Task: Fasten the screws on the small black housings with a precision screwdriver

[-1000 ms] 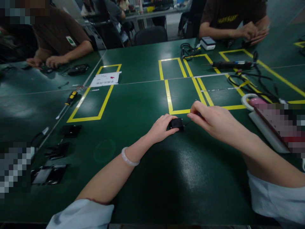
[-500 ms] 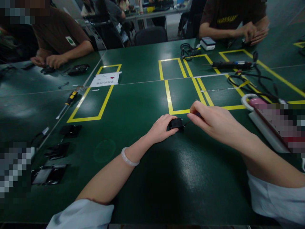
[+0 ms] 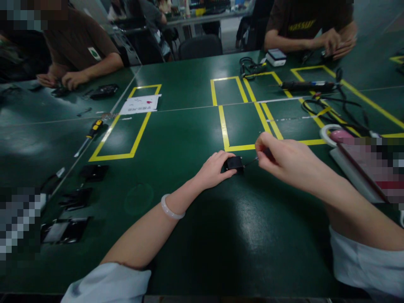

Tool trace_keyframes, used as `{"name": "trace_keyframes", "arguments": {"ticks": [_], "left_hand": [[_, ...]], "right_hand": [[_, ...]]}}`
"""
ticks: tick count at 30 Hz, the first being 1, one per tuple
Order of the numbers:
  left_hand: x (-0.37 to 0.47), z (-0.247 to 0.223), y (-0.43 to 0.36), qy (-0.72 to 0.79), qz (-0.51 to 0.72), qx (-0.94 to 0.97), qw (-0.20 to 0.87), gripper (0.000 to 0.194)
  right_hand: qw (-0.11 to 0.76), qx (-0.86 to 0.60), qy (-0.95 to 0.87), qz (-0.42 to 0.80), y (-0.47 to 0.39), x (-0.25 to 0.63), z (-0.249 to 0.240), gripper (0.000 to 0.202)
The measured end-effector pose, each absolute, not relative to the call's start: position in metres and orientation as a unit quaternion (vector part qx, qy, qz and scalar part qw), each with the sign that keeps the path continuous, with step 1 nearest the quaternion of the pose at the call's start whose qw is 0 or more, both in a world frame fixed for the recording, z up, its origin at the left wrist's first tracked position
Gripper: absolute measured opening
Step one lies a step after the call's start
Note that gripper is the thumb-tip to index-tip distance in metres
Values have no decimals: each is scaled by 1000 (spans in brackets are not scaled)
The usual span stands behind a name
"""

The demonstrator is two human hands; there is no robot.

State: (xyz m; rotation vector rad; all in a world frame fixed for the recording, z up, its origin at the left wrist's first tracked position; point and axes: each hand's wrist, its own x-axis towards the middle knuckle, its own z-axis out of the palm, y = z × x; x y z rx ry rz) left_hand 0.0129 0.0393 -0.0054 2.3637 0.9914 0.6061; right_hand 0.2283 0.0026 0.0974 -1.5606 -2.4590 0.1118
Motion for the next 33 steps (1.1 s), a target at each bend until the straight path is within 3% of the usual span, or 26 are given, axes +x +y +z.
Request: {"name": "trace_keyframes", "arguments": {"ticks": [6, 17, 22, 33], "left_hand": [[12, -6, 39, 371, 217, 868, 249, 35], [12, -6, 39, 366, 220, 868, 253, 34], [13, -7, 39, 374, 215, 868, 247, 35], [12, -3, 39, 370, 212, 869, 252, 33]], "right_hand": [[110, -537, -836, 15, 4, 227, 95, 22], [135, -519, -842, 58, 4, 229, 96, 16], [118, -525, -842, 42, 4, 228, 96, 25], [129, -518, -844, 54, 3, 227, 96, 14]]}}
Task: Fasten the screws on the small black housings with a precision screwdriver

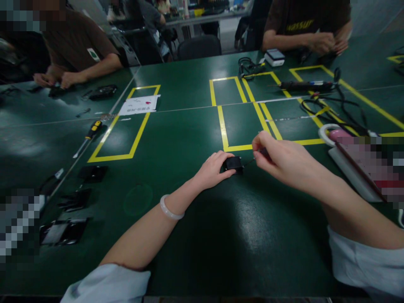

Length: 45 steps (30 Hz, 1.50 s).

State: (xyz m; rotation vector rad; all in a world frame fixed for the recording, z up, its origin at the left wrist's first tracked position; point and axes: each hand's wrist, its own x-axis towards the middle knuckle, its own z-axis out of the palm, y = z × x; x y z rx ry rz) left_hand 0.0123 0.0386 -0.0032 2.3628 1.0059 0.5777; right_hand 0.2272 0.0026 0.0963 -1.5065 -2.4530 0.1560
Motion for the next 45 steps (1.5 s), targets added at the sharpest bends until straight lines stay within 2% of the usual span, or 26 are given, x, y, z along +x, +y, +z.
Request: {"name": "trace_keyframes", "arguments": {"ticks": [6, 18, 22, 34, 38, 45], "left_hand": [[12, -4, 39, 372, 214, 868, 250, 35], [12, -5, 39, 371, 217, 867, 251, 34], [12, -6, 38, 375, 214, 867, 249, 35], [12, -5, 39, 368, 219, 868, 252, 33], [12, -6, 39, 369, 218, 869, 247, 34], [12, -4, 39, 369, 211, 868, 257, 34]], "right_hand": [[121, -520, -845, 41, 3, 227, 96, 20], [132, -522, -841, 59, 4, 228, 96, 16], [119, -527, -840, 43, 5, 228, 95, 22], [137, -526, -837, 59, 4, 228, 95, 18], [123, -525, -840, 53, 5, 228, 94, 22], [130, -521, -840, 73, 3, 229, 95, 16]]}}
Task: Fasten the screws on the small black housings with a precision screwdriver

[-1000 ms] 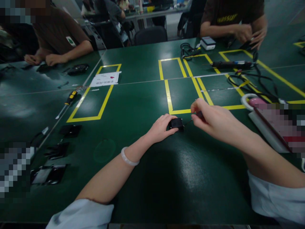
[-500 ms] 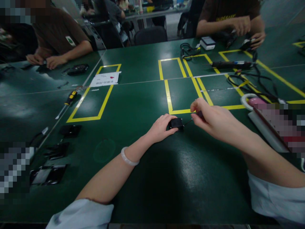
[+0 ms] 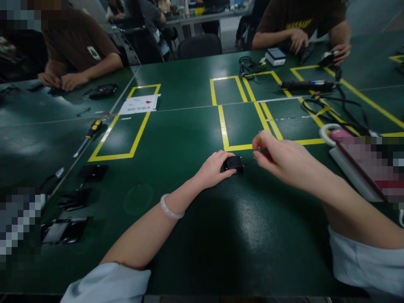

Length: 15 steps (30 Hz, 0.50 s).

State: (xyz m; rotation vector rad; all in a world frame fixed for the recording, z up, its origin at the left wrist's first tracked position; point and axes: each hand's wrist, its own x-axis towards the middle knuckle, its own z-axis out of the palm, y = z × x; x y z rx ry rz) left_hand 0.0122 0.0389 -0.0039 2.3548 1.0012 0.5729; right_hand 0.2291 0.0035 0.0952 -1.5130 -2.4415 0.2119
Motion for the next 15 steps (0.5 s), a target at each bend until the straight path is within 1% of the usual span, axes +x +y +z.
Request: {"name": "trace_keyframes", "arguments": {"ticks": [5, 10, 15], "left_hand": [[12, -5, 39, 369, 216, 868, 252, 34], [13, -7, 39, 370, 216, 870, 245, 34], [12, -7, 39, 367, 219, 870, 247, 34]], "right_hand": [[132, -522, -839, 78, 3, 229, 96, 14], [125, -522, -842, 57, 5, 229, 93, 22], [128, -525, -839, 67, 5, 229, 92, 16]]}}
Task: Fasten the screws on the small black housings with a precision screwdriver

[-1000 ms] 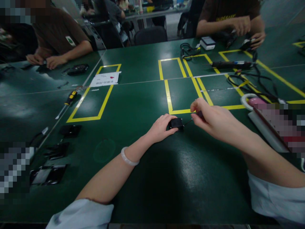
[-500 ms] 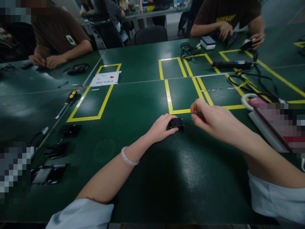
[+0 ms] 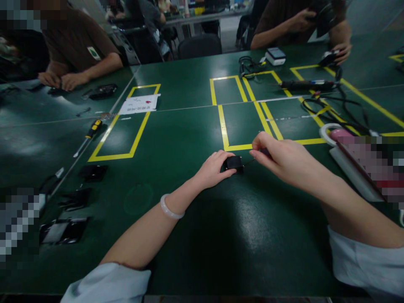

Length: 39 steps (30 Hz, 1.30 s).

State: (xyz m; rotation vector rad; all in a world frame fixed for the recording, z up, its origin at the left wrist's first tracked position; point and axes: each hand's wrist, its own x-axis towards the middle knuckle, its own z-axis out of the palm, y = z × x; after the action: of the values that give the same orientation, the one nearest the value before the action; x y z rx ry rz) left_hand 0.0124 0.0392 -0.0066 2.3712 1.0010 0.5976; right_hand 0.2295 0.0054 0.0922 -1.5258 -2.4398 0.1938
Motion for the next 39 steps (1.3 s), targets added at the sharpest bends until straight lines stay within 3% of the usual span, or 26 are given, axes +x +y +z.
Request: {"name": "trace_keyframes", "arguments": {"ticks": [16, 39], "left_hand": [[12, -6, 39, 372, 213, 868, 249, 34], [12, -7, 39, 370, 216, 868, 252, 36]], "right_hand": [[123, -529, -837, 59, 5, 228, 95, 23], [132, -526, -838, 62, 5, 229, 94, 17]]}}
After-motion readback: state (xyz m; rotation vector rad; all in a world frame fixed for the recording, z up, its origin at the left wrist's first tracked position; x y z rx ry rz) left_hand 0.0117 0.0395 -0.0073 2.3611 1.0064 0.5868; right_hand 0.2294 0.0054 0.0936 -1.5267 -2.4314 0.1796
